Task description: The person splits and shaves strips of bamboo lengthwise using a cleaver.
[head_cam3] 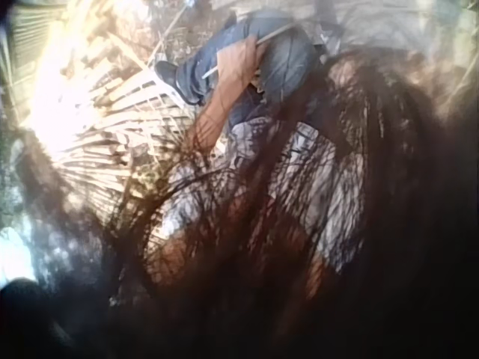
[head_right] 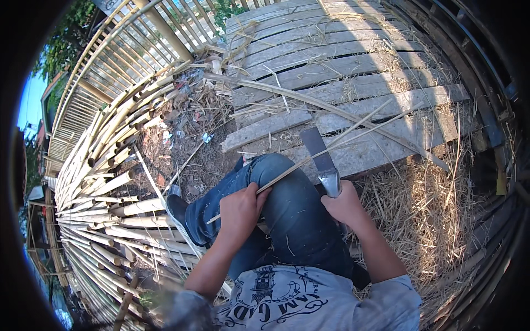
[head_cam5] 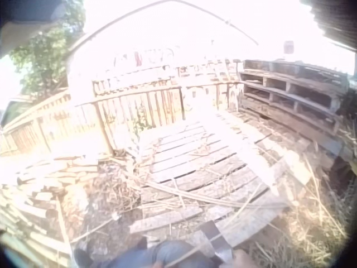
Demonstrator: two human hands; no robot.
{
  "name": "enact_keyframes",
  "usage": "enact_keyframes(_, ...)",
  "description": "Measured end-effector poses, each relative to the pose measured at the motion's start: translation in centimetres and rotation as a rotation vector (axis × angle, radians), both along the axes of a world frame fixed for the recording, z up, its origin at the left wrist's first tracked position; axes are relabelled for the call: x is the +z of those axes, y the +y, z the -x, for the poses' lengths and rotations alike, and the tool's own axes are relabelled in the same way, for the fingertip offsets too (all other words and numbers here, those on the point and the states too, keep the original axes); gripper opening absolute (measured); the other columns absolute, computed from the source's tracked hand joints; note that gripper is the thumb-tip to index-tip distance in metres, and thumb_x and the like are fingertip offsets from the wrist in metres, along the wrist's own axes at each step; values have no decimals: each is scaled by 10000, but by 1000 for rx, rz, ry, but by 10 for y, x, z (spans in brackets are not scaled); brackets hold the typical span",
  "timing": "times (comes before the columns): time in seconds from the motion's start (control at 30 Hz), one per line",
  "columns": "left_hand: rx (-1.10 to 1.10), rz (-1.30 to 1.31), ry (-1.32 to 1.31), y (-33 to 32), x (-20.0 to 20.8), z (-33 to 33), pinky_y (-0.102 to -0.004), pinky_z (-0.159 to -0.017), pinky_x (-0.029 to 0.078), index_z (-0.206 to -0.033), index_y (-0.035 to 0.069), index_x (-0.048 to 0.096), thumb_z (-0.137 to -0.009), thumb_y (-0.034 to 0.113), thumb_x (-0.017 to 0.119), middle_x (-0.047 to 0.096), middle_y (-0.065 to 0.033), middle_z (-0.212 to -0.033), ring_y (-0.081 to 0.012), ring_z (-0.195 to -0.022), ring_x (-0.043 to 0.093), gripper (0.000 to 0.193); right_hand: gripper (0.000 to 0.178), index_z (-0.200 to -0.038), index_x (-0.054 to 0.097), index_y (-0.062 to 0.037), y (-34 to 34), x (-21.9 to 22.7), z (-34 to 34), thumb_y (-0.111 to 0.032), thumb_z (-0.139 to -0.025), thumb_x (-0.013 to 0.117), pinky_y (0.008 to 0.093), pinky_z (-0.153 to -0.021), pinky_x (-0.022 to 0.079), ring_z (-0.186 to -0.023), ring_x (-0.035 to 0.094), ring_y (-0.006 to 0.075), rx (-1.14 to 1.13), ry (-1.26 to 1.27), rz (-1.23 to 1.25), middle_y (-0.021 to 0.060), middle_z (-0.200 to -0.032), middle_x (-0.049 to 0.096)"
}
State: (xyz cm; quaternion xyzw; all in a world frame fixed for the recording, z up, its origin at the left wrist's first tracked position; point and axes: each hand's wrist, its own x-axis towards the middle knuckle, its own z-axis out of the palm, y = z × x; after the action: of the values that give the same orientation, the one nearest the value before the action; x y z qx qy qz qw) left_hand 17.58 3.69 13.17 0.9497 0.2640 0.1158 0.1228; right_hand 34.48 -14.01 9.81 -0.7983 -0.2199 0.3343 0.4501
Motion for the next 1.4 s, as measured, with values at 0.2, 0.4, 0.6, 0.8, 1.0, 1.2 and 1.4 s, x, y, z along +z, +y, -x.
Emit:
enact_keyframes(0.2, -20, -100, 8, 3, 2, 0, -352, -441, 454, -671, 82, 513, -866, 379, 612, 570, -76, -543, -244, -486, 597, 369, 121, -705, 447, -23, -5, 7, 4, 56, -699, 539, 305, -382, 395, -377, 457, 156, 70, 668, -113, 59, -516, 473)
enact_keyframes(0.4, -18, -129, 22, 2, 7, 0, -339, -435, 457, -670, 90, 520, -859, 404, 613, 565, -63, -527, -232, -482, 599, 378, 180, -761, 416, -45, -4, 0, -10, 79, -703, 532, 301, -367, 360, -373, 417, 135, 126, 898, -151, 47, -490, 404)
enact_keyframes(0.6, -5, -45, 2, 2, 5, 1, -395, -439, 423, -684, 76, 517, -866, 379, 609, 570, -95, -560, -287, -509, 590, 365, 182, -734, 414, -55, -8, -6, -11, 96, -705, 512, 300, -367, 363, -371, 414, 128, 246, 1127, -248, 43, -487, 399)
enact_keyframes(0.8, 4, -81, 18, 0, 3, 1, -350, -438, 459, -682, 88, 519, -854, 381, 620, 578, -63, -544, -241, -495, 606, 355, 185, -723, 418, -55, 7, 8, 13, 91, -711, 530, 301, -371, 372, -370, 415, 125, 67, 558, -114, 32, -483, 400)
enact_keyframes(1.0, 23, -42, 20, 1, 5, -1, -393, -442, 427, -701, 83, 530, -854, 370, 620, 576, -89, -567, -283, -519, 598, 337, 185, -712, 420, -54, -2, 5, 5, 86, -716, 541, 296, -374, 361, -369, 410, 125, 126, 1008, -136, 33, -487, 403)
enact_keyframes(1.2, 26, -29, 40, 1, 4, -1, -346, -443, 469, -711, 87, 537, -844, 368, 627, 592, -77, -558, -236, -513, 624, 324, 177, -720, 420, -58, 10, 8, 16, 70, -720, 543, 297, -376, 357, -368, 404, 126, 130, 980, -146, 31, -491, 402)
enact_keyframes(1.4, 5, -9, 44, -5, 8, -7, -330, -453, 482, -720, 77, 551, -850, 335, 623, 609, -70, -576, -225, -520, 634, 298, 162, -715, 423, -67, 2, 3, 14, 42, -705, 543, 290, -383, 369, -372, 411, 124, 152, 1065, -163, 30, -498, 401)
